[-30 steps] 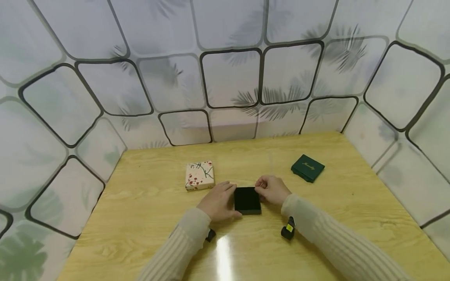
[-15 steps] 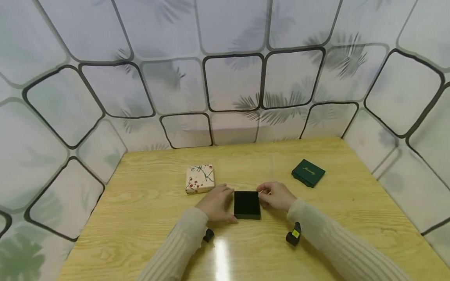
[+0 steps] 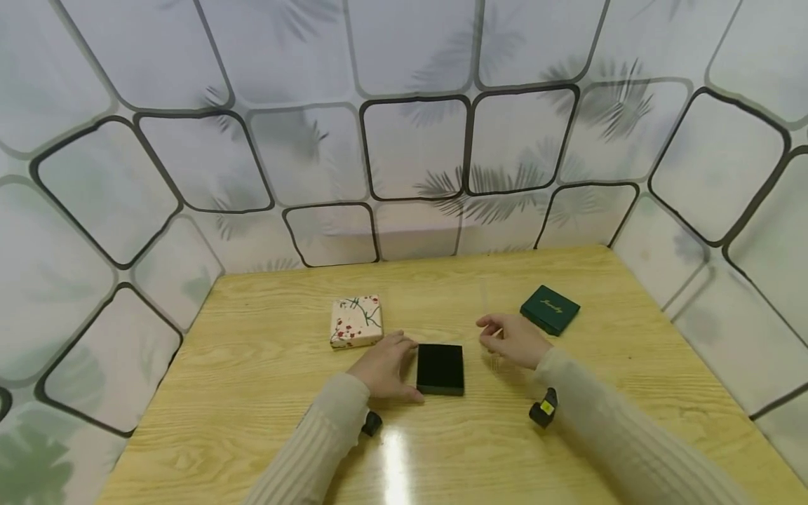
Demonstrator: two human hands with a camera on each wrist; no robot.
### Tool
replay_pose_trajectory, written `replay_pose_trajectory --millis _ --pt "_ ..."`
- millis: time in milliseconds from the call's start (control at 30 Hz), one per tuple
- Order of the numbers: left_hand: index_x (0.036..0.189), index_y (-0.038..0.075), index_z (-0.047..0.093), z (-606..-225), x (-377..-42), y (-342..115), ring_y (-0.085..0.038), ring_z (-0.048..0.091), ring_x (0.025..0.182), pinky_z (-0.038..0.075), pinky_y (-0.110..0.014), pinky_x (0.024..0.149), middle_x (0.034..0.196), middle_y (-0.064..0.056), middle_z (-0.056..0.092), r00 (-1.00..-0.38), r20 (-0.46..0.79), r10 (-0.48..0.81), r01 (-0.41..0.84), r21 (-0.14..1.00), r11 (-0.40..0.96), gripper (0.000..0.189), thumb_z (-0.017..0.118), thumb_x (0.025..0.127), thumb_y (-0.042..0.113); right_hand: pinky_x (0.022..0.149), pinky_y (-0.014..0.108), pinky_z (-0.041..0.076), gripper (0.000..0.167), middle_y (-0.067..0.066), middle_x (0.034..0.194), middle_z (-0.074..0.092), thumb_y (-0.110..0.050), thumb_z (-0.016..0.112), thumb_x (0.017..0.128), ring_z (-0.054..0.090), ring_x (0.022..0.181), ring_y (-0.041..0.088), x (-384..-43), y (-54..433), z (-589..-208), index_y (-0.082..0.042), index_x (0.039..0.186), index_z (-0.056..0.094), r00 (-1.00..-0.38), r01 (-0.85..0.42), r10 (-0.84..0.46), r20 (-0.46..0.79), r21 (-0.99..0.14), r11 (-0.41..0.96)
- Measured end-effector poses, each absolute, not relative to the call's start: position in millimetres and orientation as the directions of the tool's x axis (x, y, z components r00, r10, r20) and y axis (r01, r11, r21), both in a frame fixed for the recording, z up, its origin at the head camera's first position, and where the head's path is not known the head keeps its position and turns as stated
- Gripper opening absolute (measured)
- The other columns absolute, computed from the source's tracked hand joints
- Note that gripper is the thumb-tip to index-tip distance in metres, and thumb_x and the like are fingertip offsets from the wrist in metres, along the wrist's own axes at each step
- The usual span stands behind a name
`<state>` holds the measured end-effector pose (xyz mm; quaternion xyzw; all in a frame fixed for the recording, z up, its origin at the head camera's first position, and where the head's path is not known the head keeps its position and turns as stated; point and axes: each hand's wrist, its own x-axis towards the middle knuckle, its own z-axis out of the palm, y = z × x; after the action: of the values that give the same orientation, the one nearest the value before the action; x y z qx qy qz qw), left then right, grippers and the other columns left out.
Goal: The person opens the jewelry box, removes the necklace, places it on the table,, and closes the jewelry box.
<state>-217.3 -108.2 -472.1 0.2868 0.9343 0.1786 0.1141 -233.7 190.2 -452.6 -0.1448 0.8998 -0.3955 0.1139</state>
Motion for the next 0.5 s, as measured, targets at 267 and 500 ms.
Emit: replay_pose_trajectory --millis 267,500 --pt "0.149 0.01 0.033 -471.7 -220.7 -106.7 -0.029 0.021 0.143 0.026 -0.044 0.113 0.153 -0.011 0.032 -0.801 -0.113 0.588 0.497 0.424 0.758 0.112 0.082 0.063 0.061 0.093 0.055 0.044 0.058 0.026 0.127 0.054 -0.032 0.057 0.097 0.052 0.113 0.041 -261.1 277.5 -436.8 0.007 0.138 0.044 -0.98 -0.144 -0.196 -0.036 -0.555 0.819" --pt "0.146 0.012 0.037 -471.8 -225.2 -103.0 -0.028 0.021 0.143 0.026 -0.044 0.113 0.151 -0.006 0.036 -0.781 -0.101 0.616 0.523 0.431 0.735 0.107 0.082 0.062 0.06 0.099 0.067 0.031 0.102 0.041 0.14 0.029 -0.06 0.062 0.086 0.031 0.125 0.056 -274.0 318.3 -449.1 0.016 0.143 0.024 -0.983 -0.107 -0.159 -0.089 -0.423 0.9"
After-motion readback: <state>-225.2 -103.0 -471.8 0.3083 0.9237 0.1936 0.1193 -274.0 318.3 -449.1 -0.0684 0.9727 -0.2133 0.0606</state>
